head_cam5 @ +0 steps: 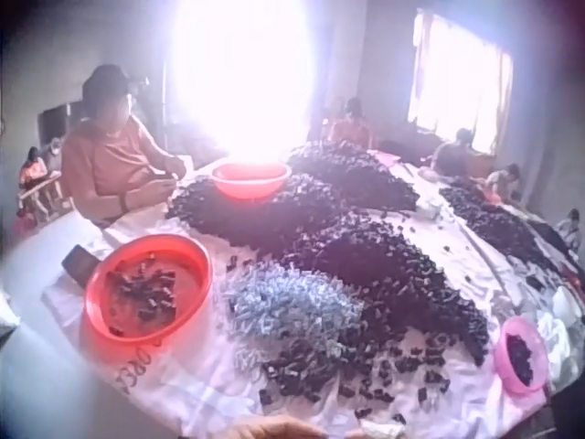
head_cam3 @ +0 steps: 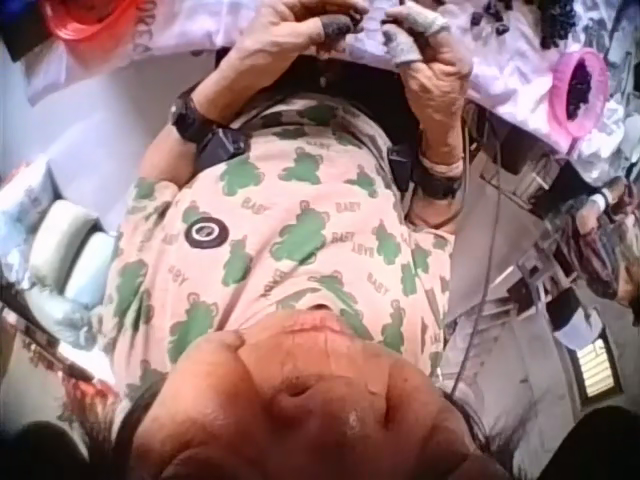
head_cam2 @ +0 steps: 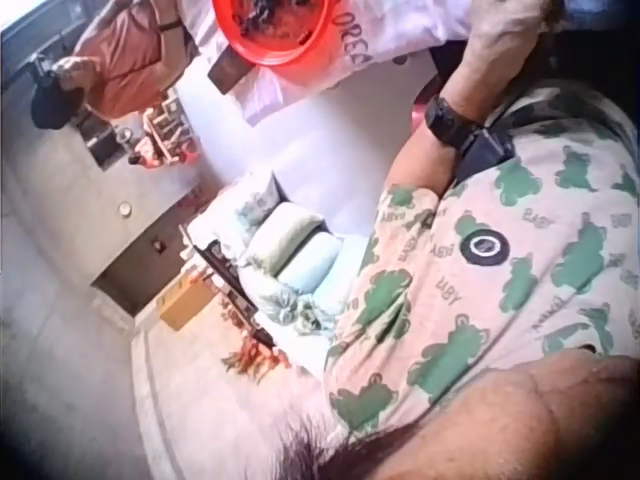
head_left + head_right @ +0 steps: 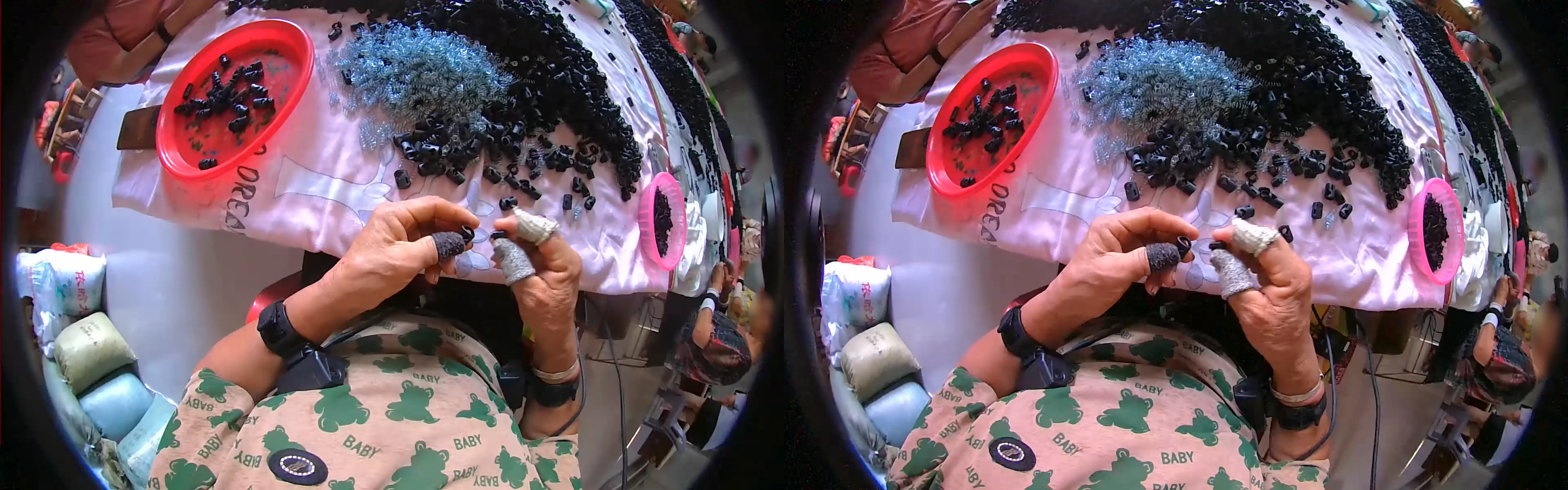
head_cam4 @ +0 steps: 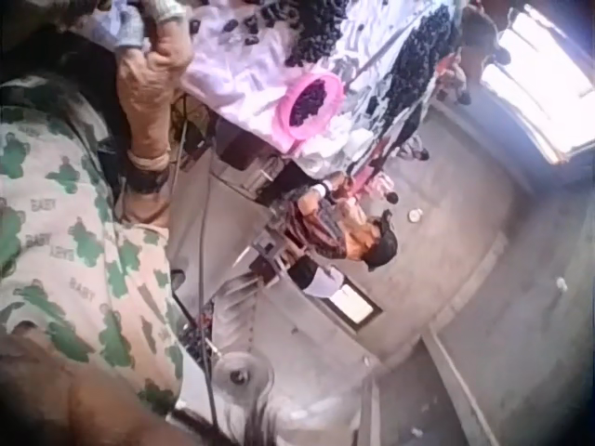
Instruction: Assembling or checking small black plastic components at a manufacturing workstation.
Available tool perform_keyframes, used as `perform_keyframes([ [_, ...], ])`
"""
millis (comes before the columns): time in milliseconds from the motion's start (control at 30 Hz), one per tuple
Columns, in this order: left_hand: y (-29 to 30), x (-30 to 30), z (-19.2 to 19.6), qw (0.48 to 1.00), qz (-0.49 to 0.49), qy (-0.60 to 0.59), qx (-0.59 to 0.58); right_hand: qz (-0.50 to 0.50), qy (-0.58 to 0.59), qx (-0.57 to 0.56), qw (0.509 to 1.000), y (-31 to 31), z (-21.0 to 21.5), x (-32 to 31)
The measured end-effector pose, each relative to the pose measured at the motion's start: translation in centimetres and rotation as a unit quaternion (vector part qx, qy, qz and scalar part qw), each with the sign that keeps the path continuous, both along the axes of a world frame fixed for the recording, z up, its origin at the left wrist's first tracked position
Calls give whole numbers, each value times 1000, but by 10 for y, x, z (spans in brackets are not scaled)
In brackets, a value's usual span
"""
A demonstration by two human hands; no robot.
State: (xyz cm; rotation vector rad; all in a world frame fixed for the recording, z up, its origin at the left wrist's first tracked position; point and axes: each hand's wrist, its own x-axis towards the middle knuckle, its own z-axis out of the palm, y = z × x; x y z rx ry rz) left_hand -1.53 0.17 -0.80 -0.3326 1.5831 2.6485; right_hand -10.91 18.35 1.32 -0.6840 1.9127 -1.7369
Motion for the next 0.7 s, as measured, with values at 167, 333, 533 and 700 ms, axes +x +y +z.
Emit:
perform_keyframes([
  [167, 4, -1, -3, 999, 1, -9, 37, 37, -54, -66, 996, -3, -3, -1],
  [333, 1, 0, -4, 999, -6, -31, 16, 25, -28, -27, 999, -5, 0, -2],
  [533, 2, 0, -2, 1000, -2, -21, 10, 34, 80, 5, 996, -7, -4, -2],
  [700, 2, 1, -3, 1000, -5, -26, -6, 35, 137, 14, 990, -9, -6, 0],
])
